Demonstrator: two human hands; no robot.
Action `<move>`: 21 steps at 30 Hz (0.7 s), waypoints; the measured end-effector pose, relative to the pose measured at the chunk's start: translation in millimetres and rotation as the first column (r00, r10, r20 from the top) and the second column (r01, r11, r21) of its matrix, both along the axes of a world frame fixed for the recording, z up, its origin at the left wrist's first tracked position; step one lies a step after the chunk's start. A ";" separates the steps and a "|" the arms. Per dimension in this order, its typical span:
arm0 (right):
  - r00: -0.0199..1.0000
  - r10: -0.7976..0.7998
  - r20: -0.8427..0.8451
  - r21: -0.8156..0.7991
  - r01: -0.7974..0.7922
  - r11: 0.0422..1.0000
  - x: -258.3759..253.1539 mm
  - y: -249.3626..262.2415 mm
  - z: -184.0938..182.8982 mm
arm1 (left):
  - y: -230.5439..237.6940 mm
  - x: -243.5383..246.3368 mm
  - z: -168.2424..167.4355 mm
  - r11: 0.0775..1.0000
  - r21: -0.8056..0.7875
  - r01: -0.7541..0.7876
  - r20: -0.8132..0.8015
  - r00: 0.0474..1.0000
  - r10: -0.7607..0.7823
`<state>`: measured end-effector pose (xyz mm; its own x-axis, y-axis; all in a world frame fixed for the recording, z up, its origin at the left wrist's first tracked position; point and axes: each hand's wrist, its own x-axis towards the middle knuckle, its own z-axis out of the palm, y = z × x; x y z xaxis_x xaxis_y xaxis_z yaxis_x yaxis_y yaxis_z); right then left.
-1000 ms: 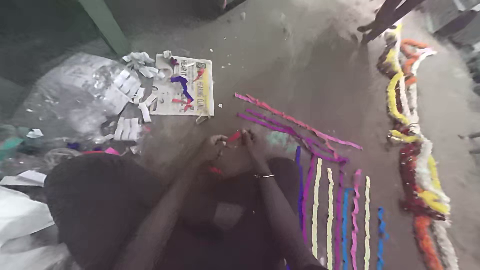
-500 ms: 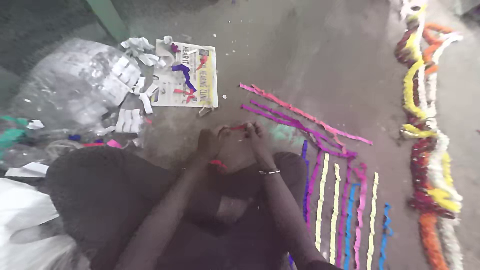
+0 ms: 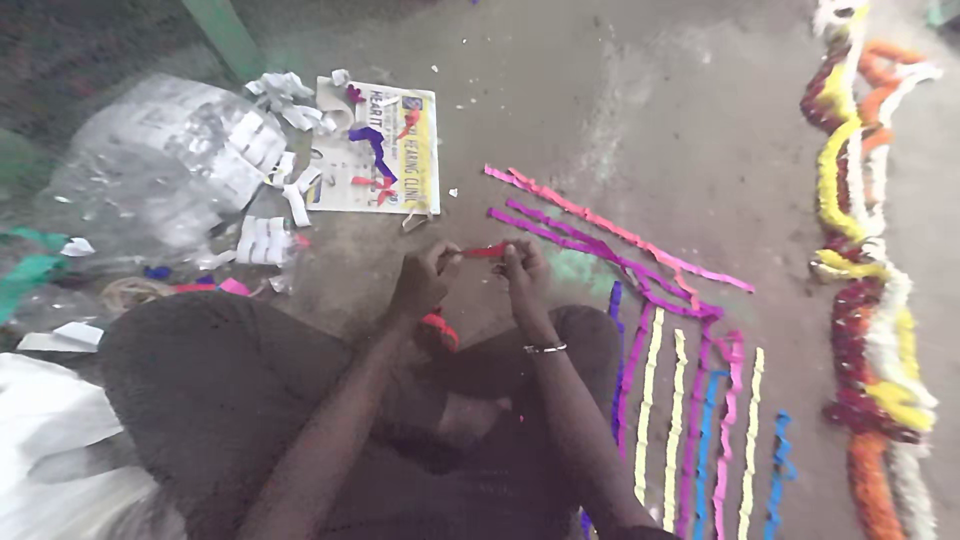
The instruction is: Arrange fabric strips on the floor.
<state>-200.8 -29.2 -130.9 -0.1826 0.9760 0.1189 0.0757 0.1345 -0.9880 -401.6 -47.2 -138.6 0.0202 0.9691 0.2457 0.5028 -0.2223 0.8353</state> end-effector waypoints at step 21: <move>0.982 -0.132 -0.132 -0.205 0.103 0.973 -1.1 -2.4 3.0 | 6.3 8.2 8.1 0.957 -0.261 0.129 0.094 0.990 -0.108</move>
